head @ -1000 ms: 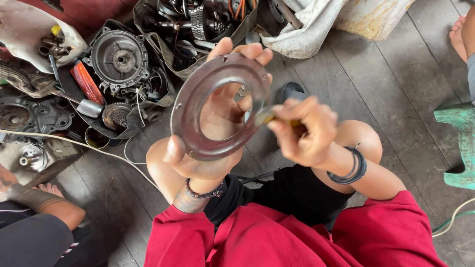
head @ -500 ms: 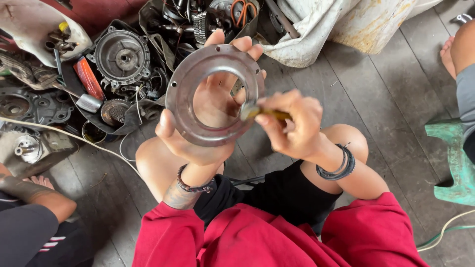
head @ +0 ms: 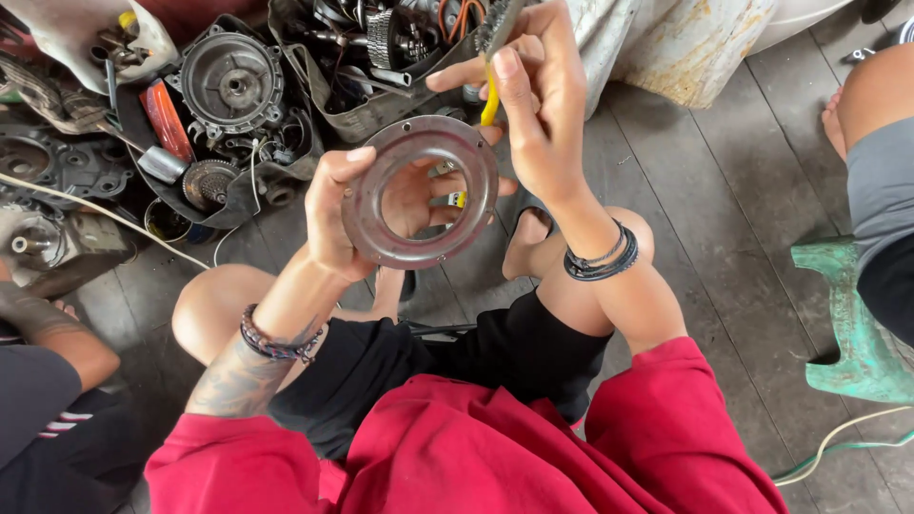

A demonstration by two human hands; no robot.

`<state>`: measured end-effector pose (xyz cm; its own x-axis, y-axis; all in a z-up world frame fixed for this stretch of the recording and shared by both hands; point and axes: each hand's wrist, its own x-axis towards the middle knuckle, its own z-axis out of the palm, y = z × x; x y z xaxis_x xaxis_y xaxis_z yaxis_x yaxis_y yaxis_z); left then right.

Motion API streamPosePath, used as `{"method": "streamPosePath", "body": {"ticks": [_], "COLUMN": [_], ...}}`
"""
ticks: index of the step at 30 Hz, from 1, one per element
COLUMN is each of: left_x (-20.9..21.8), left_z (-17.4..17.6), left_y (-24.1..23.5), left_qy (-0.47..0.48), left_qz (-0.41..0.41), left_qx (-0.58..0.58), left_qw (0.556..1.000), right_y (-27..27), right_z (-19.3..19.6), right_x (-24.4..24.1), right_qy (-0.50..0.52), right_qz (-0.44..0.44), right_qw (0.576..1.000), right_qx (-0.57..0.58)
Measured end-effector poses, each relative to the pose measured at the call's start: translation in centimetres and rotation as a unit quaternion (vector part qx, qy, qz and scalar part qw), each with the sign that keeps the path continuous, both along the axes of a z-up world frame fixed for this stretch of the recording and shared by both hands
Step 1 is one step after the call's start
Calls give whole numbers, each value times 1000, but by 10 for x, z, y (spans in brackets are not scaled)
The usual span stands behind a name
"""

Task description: Cleaning a circular metal engine component using a wire brush and a small scraper tool

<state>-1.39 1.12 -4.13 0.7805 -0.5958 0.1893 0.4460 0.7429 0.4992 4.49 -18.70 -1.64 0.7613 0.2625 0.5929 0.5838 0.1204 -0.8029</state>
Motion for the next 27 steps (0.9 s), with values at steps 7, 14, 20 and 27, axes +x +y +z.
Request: {"method": "streamPosePath", "body": {"ticks": [7, 14, 20, 27], "left_x": [14, 48, 62, 47], "left_z": [10, 1, -14, -5], "left_y": [0, -23, -31, -38], "left_qy": [58, 61, -5, -136], "left_qz": [-30, 4, -53, 24], "left_qx": [8, -53, -49, 80], "left_qw": [998, 997, 997, 987], "right_y": [4, -9, -16, -20], "right_z": [6, 15, 24, 17], "right_x": [11, 14, 3, -8], "right_qy": [17, 2, -19, -82], "right_qz": [51, -16, -98, -191], "right_qw": [998, 1000, 994, 976], "right_qx": [16, -16, -50, -72]}}
